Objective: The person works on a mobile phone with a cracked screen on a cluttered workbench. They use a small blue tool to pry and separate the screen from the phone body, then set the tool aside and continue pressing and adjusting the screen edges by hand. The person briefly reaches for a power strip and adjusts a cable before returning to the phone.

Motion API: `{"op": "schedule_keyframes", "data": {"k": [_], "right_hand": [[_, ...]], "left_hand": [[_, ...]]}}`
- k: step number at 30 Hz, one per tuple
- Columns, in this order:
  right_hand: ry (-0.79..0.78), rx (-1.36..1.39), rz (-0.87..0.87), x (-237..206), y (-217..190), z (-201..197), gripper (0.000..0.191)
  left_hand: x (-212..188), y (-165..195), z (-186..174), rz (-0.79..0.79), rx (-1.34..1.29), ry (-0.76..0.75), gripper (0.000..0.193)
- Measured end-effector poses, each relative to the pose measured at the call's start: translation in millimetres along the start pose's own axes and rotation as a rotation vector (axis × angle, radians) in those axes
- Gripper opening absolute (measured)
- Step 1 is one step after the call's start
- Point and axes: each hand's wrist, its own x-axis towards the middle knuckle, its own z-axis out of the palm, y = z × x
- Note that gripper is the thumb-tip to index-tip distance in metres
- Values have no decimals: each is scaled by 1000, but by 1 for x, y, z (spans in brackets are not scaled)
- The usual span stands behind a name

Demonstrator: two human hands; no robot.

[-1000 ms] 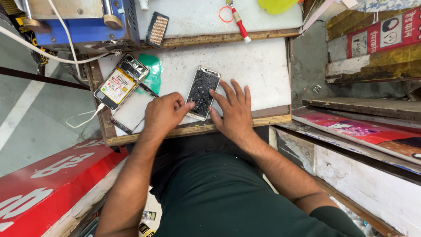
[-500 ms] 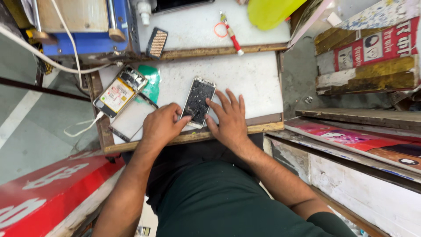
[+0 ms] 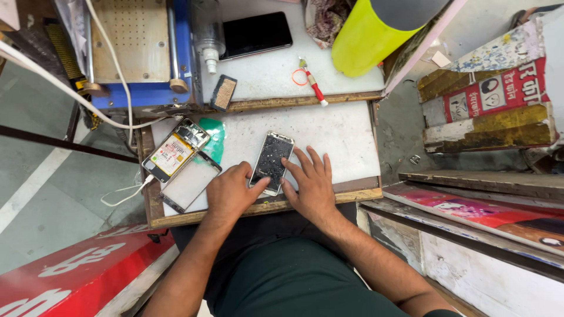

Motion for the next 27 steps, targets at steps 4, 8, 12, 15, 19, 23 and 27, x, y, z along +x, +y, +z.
{"op": "schedule_keyframes", "data": {"k": [4, 8, 12, 15, 19, 23, 27], "right_hand": [[13, 5, 3, -3, 7, 9, 52], [-3, 3, -1, -6, 11, 14, 52], [-17, -15, -5, -7, 11, 16, 53], [-5, -7, -1, -6, 9, 14, 54], [-35, 28, 18, -4, 7, 8, 55], [-35, 93, 13, 8, 5, 0, 65], [-71, 114, -93, 38, 8, -12, 60]], "left_hand": [[2, 8, 6, -142, 100, -53, 58], [-5, 7, 2, 100, 18, 69, 57], [-6, 6, 3, 37, 110, 41, 58], [-3, 10, 8, -14, 107, 27, 59], [-6, 10, 3, -41, 121, -21, 43], [-18, 4, -10, 125, 50, -40, 46], [-26, 8, -10, 132, 71, -38, 43]]}}
